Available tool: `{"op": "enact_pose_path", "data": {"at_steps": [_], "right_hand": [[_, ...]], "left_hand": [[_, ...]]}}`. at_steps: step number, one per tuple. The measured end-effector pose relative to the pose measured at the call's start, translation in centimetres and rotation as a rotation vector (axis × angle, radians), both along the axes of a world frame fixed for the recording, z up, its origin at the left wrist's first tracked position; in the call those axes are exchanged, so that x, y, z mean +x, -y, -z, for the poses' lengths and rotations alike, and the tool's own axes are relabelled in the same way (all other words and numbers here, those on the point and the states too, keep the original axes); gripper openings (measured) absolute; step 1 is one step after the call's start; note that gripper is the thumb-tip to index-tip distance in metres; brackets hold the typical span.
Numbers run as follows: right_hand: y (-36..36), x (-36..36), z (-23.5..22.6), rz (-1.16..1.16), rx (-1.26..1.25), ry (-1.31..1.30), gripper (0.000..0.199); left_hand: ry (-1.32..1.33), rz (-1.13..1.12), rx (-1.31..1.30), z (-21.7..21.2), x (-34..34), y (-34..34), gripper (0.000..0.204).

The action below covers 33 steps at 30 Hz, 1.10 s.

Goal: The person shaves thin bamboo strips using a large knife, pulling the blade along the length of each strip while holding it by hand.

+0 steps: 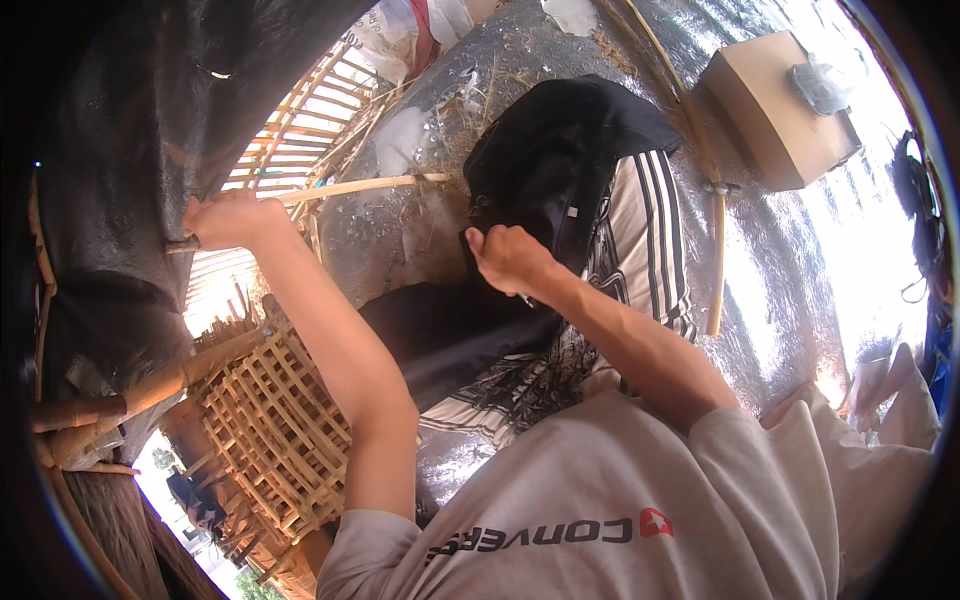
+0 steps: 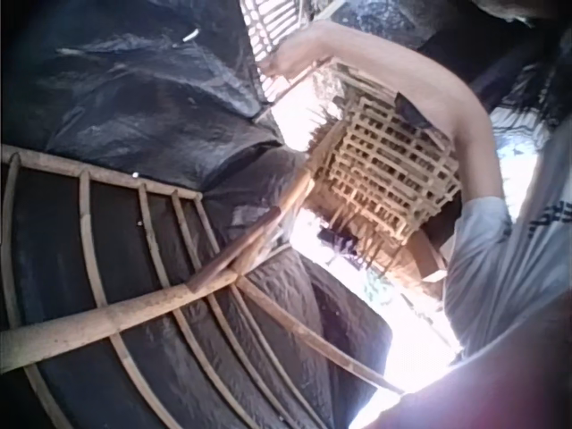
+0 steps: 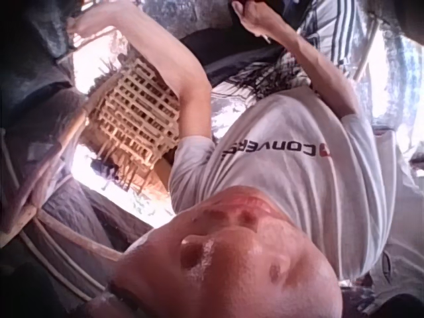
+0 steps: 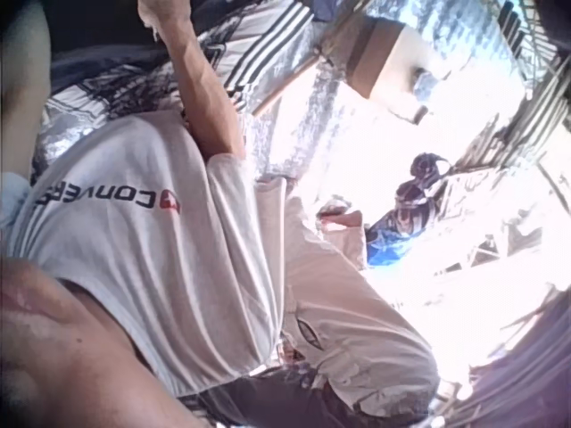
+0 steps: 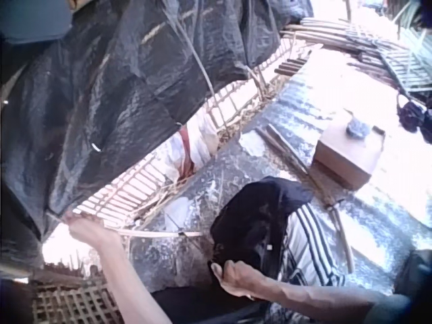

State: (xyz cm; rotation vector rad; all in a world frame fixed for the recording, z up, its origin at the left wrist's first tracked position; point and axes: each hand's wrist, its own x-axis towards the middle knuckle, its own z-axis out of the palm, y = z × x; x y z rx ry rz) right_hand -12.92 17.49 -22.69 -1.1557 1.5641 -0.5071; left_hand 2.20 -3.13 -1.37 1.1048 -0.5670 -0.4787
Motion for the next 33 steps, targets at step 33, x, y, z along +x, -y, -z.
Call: {"op": "enact_pose_path", "data": {"at_steps": [33], "right_hand": [[2.4, 3.6, -5.8, 0.108, -0.450, 0.309, 0.047]], "left_hand": [[-0.029, 1.172, -0.354, 2.1, 2.1, -6.8, 0.064]]}}
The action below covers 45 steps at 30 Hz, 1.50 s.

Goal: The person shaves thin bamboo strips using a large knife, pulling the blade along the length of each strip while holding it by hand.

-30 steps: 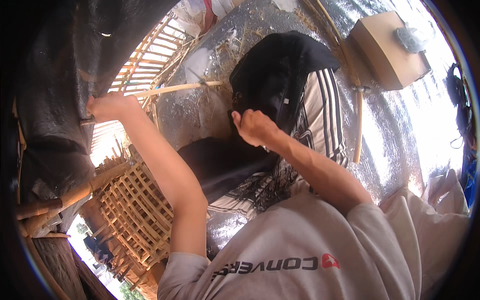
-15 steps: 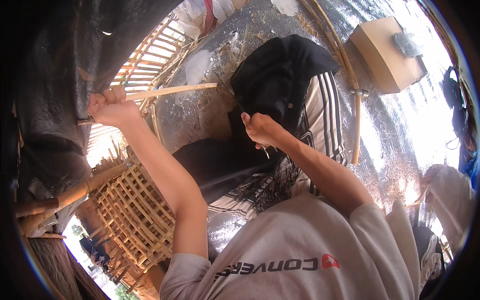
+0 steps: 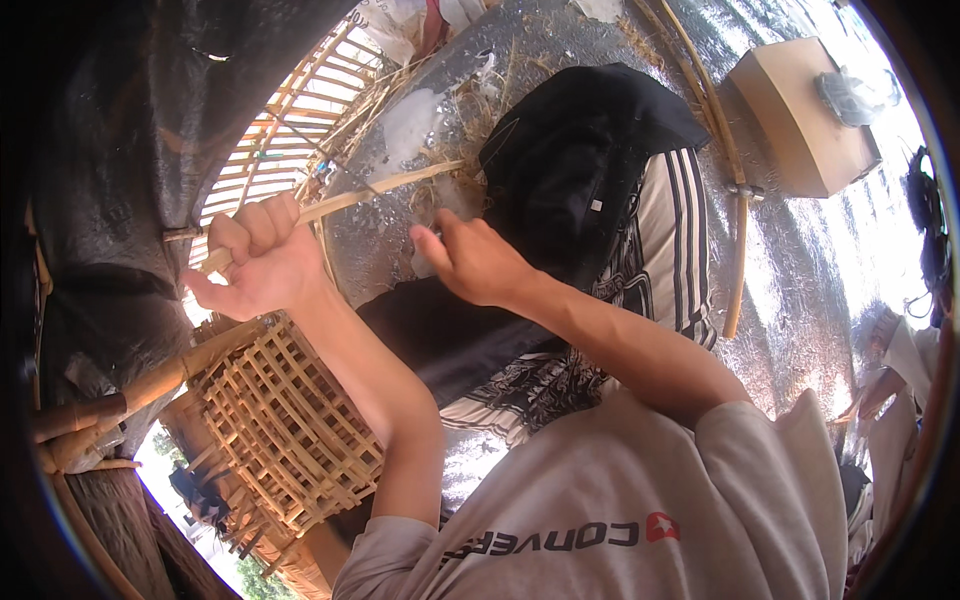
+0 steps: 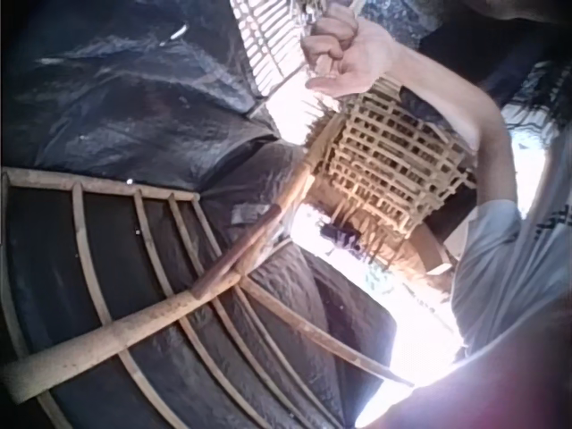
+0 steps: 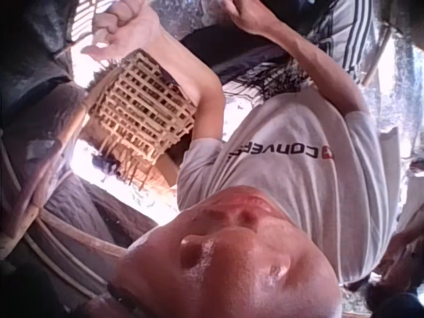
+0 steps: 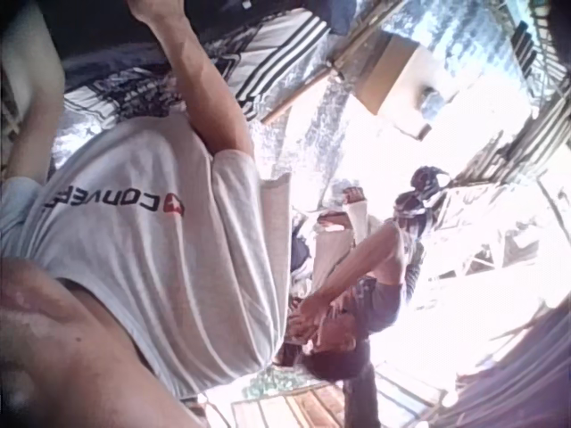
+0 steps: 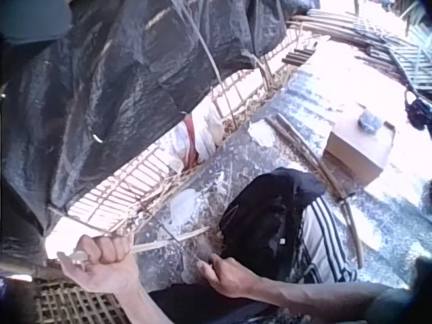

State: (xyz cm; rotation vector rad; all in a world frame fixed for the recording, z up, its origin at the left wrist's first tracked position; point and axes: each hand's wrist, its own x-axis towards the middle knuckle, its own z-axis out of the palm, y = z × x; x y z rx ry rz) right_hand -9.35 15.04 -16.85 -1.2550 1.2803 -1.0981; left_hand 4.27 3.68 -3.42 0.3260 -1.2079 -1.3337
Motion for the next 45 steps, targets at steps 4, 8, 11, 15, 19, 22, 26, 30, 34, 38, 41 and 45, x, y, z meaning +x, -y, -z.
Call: {"op": "enact_pose_path", "data": {"at_steps": [4, 8, 11, 15, 19, 22, 26, 30, 34, 38, 41, 45], "right_hand": [[0.5, -1.9, 1.4, 0.057, 0.318, -0.269, 0.053], [1.1, -1.7, -0.6, -0.028, 0.311, -0.195, 0.057], [1.1, 0.1, -2.1, -0.043, 0.136, -0.044, 0.053], [1.7, 0.4, -0.2, 0.051, 0.014, -0.082, 0.051], [3.3, -2.1, 4.1, 0.031, 0.342, -0.245, 0.055], [3.5, -2.5, 5.1, -0.057, 0.439, -0.198, 0.057], [2.3, -0.3, 4.5, 0.042, 0.139, -0.247, 0.057], [2.2, 0.2, 5.3, 0.128, 0.145, -0.420, 0.062], [3.0, -1.1, 7.3, -0.005, 0.682, -0.203, 0.080], [2.0, -0.9, 7.1, -0.011, 0.583, -0.305, 0.068], [0.7, -0.3, 5.9, 0.000, 0.449, -0.336, 0.061], [-0.3, -0.6, 4.9, 0.008, 0.320, -0.404, 0.059]], "left_hand": [[-0.044, 0.076, -0.038, 0.0, 0.8, -0.1, 0.065], [0.020, 0.163, -0.141, 0.7, 0.7, 0.3, 0.064], [0.052, 0.158, -0.166, 1.2, 0.8, 0.7, 0.059], [0.093, 0.139, -0.155, 0.8, 1.6, 0.8, 0.053], [0.083, 0.061, -0.115, 0.5, 1.6, 0.1, 0.051], [0.101, 0.086, -0.136, 0.6, 0.9, 0.0, 0.051], [0.044, 0.005, -0.030, 0.8, 0.3, 0.1, 0.052], [0.049, -0.221, 0.042, 0.0, 1.1, 0.2, 0.053], [-0.008, -0.398, 0.106, -0.4, 1.8, 0.3, 0.052], [-0.044, -0.480, 0.147, -0.1, 2.0, 0.3, 0.053], [-0.039, -0.580, 0.130, 0.2, 2.1, 0.4, 0.053], [-0.076, -0.622, 0.231, -0.7, 2.7, 0.1, 0.051]]}}
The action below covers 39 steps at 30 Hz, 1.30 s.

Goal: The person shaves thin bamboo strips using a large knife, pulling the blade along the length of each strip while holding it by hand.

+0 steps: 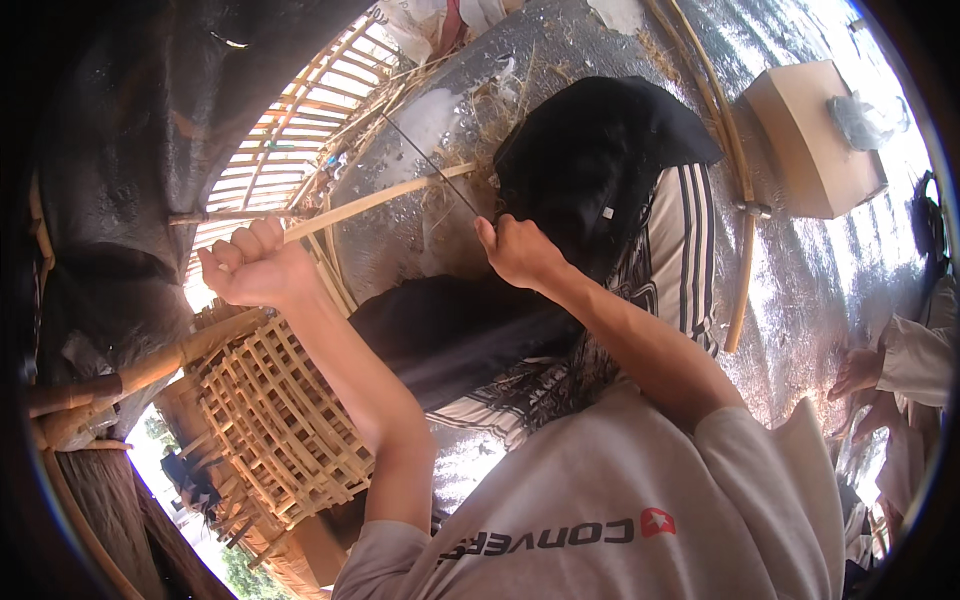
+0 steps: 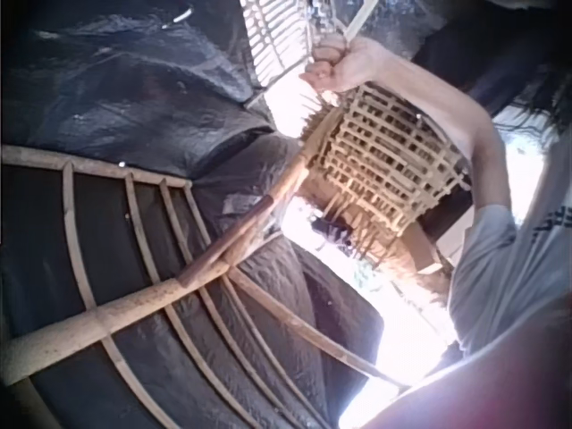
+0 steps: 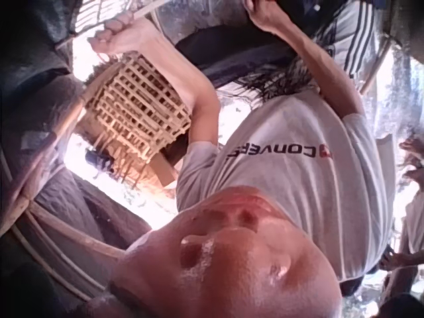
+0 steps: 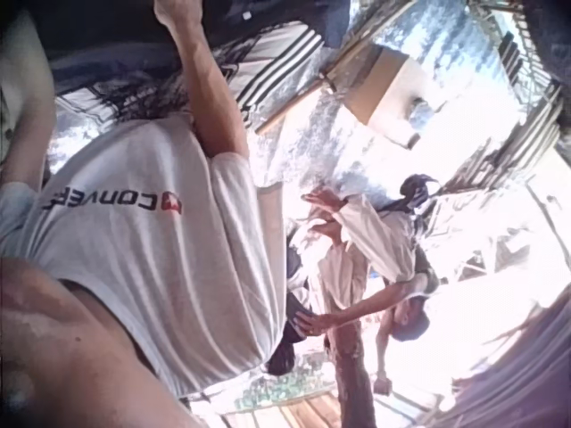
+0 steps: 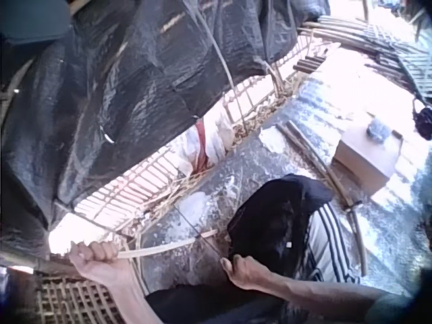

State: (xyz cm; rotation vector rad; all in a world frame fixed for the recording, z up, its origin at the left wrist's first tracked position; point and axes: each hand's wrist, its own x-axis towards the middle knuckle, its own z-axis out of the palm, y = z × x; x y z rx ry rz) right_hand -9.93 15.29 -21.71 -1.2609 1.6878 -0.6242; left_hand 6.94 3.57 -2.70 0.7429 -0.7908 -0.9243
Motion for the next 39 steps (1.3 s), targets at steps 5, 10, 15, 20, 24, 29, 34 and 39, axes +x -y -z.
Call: {"op": "enact_pose_path", "data": {"at_steps": [5, 10, 15, 20, 24, 29, 34, 39], "right_hand": [[-0.3, -1.0, -0.2, -0.141, -0.091, -0.127, 0.057], [0.7, 0.5, -0.3, -0.117, -0.175, -0.102, 0.057], [1.6, 1.9, -0.5, -0.167, -0.156, -0.090, 0.058], [1.9, 0.4, -0.7, -0.240, 0.129, -0.006, 0.067], [2.0, -0.8, -1.0, -0.310, 0.384, 0.014, 0.071], [0.6, -0.4, -0.6, -0.240, -0.065, -0.215, 0.069], [0.7, -1.5, 1.0, -0.230, 0.407, 0.027, 0.076], [0.5, -1.9, 1.2, -0.139, 0.379, 0.094, 0.076]], "left_hand": [[0.009, -0.219, -0.130, -3.8, 2.2, -1.0, 0.049], [0.146, -0.351, -0.088, -2.3, 2.5, 1.2, 0.045], [0.202, -0.283, -0.105, 0.2, 2.8, 2.7, 0.049], [0.213, -0.267, -0.082, 0.3, 3.4, 2.7, 0.051], [0.189, -0.330, -0.051, 0.0, 4.4, 3.3, 0.050], [0.107, -0.360, -0.019, 0.4, 6.0, 3.8, 0.049], [0.045, -0.388, -0.022, -0.3, 7.6, 2.6, 0.046], [-0.321, -0.402, -0.201, -4.5, 13.4, -2.4, 0.047]]}}
